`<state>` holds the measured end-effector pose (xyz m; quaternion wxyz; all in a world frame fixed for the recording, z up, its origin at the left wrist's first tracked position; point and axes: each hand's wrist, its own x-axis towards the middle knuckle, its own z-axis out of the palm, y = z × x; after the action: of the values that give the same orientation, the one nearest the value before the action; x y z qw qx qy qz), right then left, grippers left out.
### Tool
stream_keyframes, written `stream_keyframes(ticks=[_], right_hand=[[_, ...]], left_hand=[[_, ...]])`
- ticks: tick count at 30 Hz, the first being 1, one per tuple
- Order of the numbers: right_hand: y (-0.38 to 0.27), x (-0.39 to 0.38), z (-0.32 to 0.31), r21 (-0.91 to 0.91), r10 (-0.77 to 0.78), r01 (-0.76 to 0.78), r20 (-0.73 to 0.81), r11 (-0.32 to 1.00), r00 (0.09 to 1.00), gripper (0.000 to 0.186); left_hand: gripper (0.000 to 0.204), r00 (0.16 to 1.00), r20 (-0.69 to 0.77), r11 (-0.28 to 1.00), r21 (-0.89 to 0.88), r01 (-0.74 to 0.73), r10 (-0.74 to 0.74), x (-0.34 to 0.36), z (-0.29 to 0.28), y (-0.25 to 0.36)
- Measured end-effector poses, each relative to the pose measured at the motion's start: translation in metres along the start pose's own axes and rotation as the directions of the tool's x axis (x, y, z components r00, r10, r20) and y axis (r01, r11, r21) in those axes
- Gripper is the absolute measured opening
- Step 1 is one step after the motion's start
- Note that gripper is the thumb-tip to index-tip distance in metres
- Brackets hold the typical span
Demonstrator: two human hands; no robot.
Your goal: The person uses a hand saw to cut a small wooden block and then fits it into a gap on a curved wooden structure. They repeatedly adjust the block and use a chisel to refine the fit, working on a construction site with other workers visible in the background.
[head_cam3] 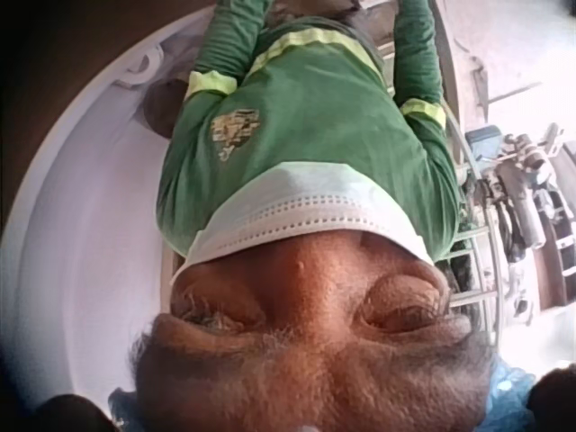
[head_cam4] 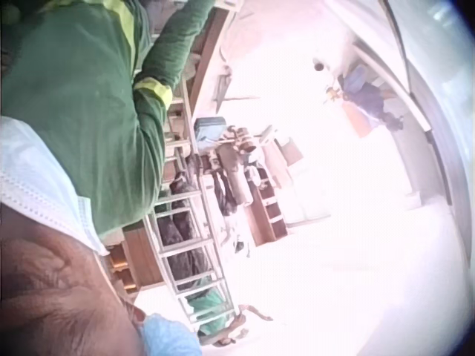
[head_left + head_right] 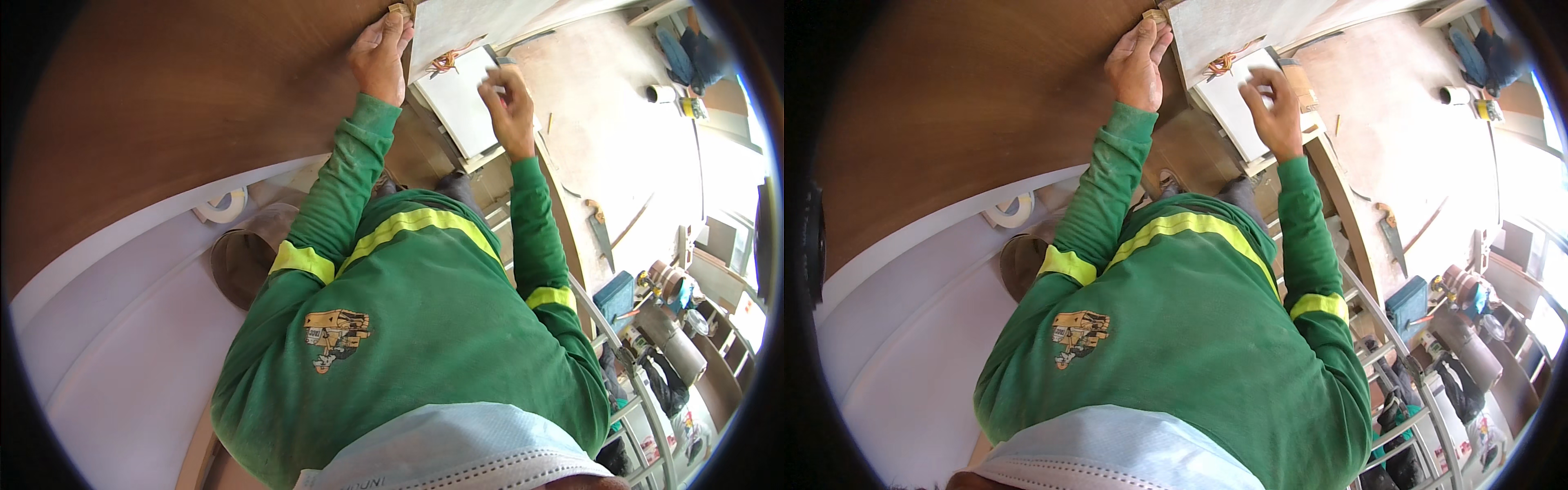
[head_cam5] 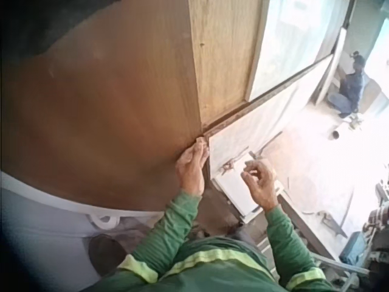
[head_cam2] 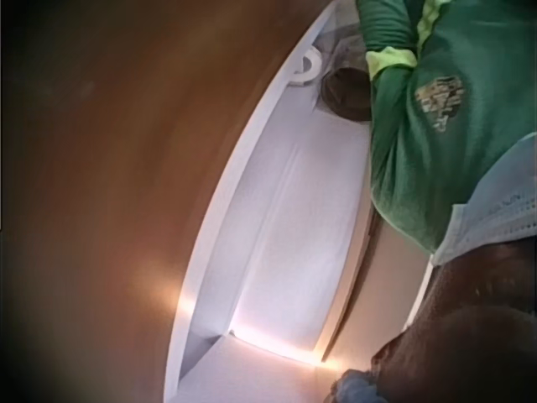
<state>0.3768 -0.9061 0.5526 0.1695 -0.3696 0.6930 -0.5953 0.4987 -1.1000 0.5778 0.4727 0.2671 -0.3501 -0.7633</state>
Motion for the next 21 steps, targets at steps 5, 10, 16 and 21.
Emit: stream_keyframes(ticks=[5,10,16,21], right_hand=[[0.045,-0.089,-0.036,-0.132,0.283,-0.277,0.022,0.952,0.959,0.032],[0.051,-0.140,-0.058,-0.139,0.446,-0.439,0.028,0.888,0.894,0.033],[0.035,-0.156,-0.057,-0.200,0.531,-0.507,0.086,0.838,0.843,0.035],[0.031,-0.160,-0.052,-0.214,0.533,-0.504,0.111,0.837,0.839,0.036]], left_hand=[[0.036,1.000,-0.004,0.998,-0.058,0.024,-0.024,-0.002,-0.006,-0.001],[0.031,1.000,-0.012,0.992,-0.126,0.018,-0.020,-0.002,-0.004,-0.008],[0.037,1.000,-0.018,0.995,-0.098,-0.023,0.021,-0.004,-0.004,-0.018],[0.038,0.997,-0.021,0.997,-0.010,-0.078,0.078,-0.004,0.001,-0.017]])
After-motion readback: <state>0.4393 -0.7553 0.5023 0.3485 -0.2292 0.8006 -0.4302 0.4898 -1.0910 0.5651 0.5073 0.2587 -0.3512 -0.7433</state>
